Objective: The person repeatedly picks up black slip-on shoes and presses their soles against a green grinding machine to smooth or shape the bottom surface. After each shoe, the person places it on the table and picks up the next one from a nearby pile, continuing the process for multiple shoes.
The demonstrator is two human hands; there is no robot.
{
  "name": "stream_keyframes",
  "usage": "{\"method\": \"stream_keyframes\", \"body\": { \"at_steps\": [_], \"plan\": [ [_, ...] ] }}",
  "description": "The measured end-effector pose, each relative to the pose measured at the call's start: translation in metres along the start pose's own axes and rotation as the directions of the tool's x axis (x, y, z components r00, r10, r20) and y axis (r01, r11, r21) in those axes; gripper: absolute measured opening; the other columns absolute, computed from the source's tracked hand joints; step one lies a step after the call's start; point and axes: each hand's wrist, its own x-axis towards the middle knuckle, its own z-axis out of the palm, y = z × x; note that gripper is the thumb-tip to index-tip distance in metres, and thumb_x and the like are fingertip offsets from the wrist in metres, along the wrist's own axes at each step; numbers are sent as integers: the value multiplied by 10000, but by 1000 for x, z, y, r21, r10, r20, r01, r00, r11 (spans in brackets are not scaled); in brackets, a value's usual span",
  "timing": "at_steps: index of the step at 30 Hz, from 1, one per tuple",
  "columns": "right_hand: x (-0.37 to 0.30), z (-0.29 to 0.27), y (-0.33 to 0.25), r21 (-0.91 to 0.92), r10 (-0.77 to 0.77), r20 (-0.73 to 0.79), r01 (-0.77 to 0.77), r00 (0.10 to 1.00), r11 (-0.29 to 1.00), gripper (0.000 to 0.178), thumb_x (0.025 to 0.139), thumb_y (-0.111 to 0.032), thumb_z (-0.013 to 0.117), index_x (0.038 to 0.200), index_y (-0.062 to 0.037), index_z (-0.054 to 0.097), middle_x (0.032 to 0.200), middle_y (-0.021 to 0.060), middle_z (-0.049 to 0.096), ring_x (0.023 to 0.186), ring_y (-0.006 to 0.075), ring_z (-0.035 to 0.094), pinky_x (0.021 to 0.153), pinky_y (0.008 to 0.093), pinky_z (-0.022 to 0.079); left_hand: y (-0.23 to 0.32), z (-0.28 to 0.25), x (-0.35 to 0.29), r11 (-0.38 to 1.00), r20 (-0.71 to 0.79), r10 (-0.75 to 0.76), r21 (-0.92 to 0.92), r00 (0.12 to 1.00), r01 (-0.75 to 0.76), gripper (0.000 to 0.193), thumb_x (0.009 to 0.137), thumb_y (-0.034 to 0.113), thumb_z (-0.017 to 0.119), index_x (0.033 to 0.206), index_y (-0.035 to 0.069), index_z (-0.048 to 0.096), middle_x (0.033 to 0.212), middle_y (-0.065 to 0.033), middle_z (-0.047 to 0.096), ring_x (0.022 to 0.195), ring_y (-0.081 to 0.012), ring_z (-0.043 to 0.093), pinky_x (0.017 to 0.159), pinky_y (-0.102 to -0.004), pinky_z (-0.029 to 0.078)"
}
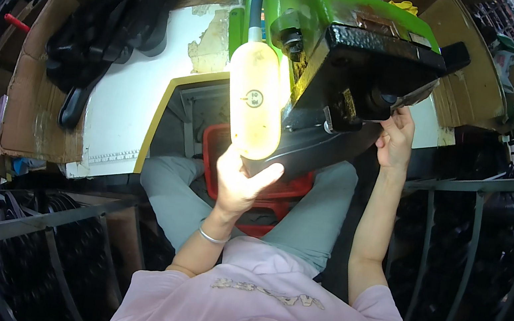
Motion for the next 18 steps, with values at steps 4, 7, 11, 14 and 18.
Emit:
{"method": "stream_keyframes", "body": {
  "at_steps": [4, 7, 11, 14, 18],
  "plan": [
    [-20, 8, 11, 68, 13, 7, -14, 1000, 998, 407, 833, -56, 711, 1191, 1, 524, 1024, 56, 600, 657, 39, 560, 349, 130, 346, 12, -21, 1, 998, -13, -22, 59, 1000, 22, 496, 710, 4, 784, 1152, -41, 565, 1054, -71, 637, 960, -145, 603, 884, -288, 471],
    [-36, 20, 20, 97, 38, 1, -38, 999, 995, 465, 828, -50, 713, 1235, -15, 492, 1040, 58, 588, 724, 51, 569, 361, 143, 367, 26, -29, 1, 1000, -72, 4, 17, 997, -3, 440, 692, 27, 792, 1074, -17, 578, 1002, -68, 643, 909, -129, 605, 840, -268, 478],
    [-51, 31, 28, 82, 13, -47, -9, 999, 997, 500, 813, -51, 733, 1242, -16, 479, 1048, 69, 578, 745, 75, 567, 399, 172, 406, 38, -39, -1, 999, -110, -25, 41, 994, 30, 426, 678, 8, 763, 1056, -13, 569, 958, -59, 646, 854, -111, 606, 796, -249, 491],
    [-60, 38, 32, 98, 11, 25, -13, 1000, 995, 504, 810, -42, 737, 1241, -13, 478, 1052, 76, 579, 761, 83, 572, 405, 179, 416, 28, -64, -8, 999, -91, -44, 19, 995, 46, 531, 678, 5, 748, 1157, -33, 520, 1033, -74, 632, 910, -131, 607, 824, -255, 493],
    [-67, 40, 31, 119, -9, 17, 7, 1000, 993, 501, 816, -55, 740, 1243, -17, 482, 1042, 75, 593, 745, 87, 577, 405, 179, 416, 27, -74, -8, 1000, -25, -10, 20, 1000, 11, 735, 687, 12, 730, 1352, -65, 427, 1160, -85, 600, 995, -149, 601, 833, -244, 495]
  ]
}}
